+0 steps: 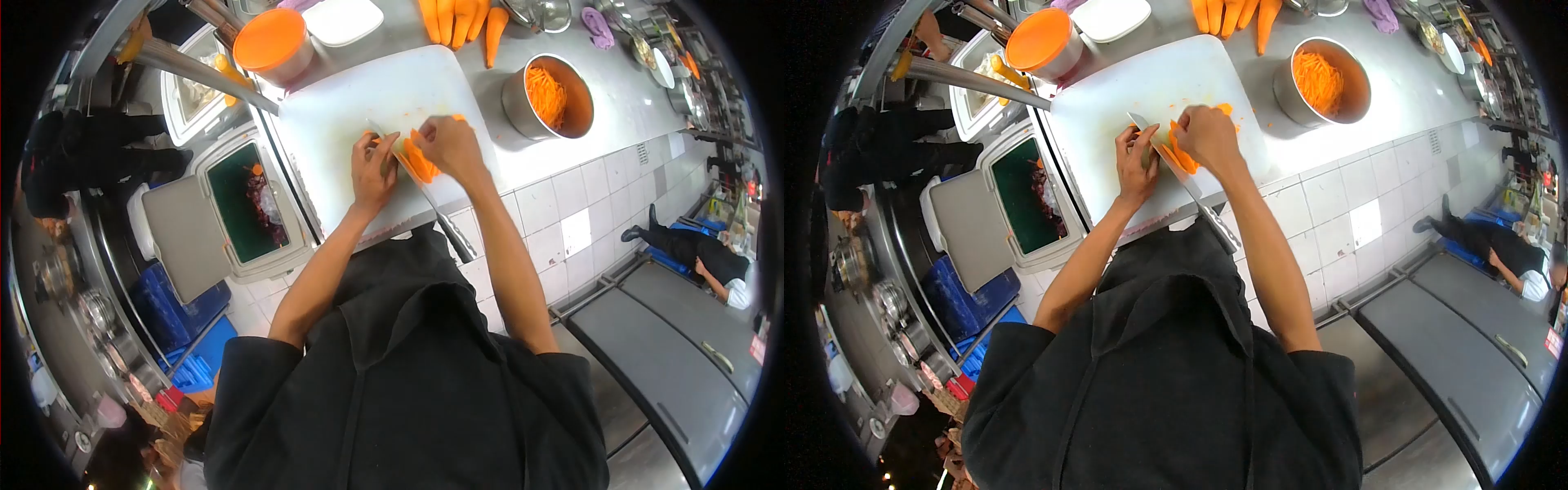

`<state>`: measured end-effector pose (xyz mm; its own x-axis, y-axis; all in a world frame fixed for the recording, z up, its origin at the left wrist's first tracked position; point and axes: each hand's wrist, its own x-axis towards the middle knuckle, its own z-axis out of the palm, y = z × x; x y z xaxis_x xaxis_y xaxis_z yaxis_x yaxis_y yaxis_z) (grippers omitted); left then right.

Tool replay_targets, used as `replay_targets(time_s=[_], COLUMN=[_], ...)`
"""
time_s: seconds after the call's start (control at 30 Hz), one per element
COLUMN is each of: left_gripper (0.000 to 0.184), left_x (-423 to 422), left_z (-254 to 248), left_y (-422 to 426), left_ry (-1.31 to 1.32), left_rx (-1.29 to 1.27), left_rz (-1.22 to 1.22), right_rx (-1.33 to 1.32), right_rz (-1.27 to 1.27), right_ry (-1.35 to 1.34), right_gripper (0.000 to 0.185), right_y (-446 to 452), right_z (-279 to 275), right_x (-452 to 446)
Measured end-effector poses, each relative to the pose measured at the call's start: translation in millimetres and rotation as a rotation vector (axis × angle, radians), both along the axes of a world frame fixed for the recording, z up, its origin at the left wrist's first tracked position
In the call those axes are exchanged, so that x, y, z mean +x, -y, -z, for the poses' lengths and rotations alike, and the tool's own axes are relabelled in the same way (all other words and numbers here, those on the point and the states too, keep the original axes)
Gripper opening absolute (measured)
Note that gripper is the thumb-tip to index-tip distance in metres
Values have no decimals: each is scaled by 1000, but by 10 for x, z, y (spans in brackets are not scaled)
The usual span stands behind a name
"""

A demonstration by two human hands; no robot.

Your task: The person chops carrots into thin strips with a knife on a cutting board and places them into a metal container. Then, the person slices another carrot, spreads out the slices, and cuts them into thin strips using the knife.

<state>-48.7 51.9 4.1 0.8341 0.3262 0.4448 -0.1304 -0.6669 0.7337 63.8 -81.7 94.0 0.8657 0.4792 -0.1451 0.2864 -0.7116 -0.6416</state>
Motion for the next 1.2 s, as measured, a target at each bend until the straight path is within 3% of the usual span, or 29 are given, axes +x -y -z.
replay_targets(time_s=[0.2,0.3,0.4,0.47,0.6,0.67,0.8,0.83,0.9,1.03,1.2], left_gripper=[54,53,54,54,56,56,54,54,49,41,29], left_x=[102,108,100,102,104,103,80,67,52,1,-123], left_z=[-18,-3,-5,0,11,22,28,4,-63,-78,-49], left_y=[28,41,47,54,29,32,19,29,54,16,-76], left_ry=[41,50,52,52,58,49,15,18,-33,-75,-108], left_rx=[94,117,74,73,102,97,135,133,144,23,110], left_rz=[-20,-50,-49,-42,-38,-39,-52,-60,-173,-253,-33], right_rx=[-73,124,18,-148,-203,-4,-87,-121,-100,-90,-65], right_rz=[12,78,-1,-32,25,85,-89,-153,-80,-74,-91], right_ry=[157,6,-57,-1,152,24,-274,-53,-28,-38,-17], right_gripper=[15,14,14,21,28,33,56,45,30,22,20], right_y=[81,164,153,80,62,232,586,644,578,506,548], right_z=[188,75,82,136,74,-157,-296,-91,5,118,98], right_x=[-249,-224,-182,-167,-211,-310,-891,-1078,-1169,-1068,-1193])
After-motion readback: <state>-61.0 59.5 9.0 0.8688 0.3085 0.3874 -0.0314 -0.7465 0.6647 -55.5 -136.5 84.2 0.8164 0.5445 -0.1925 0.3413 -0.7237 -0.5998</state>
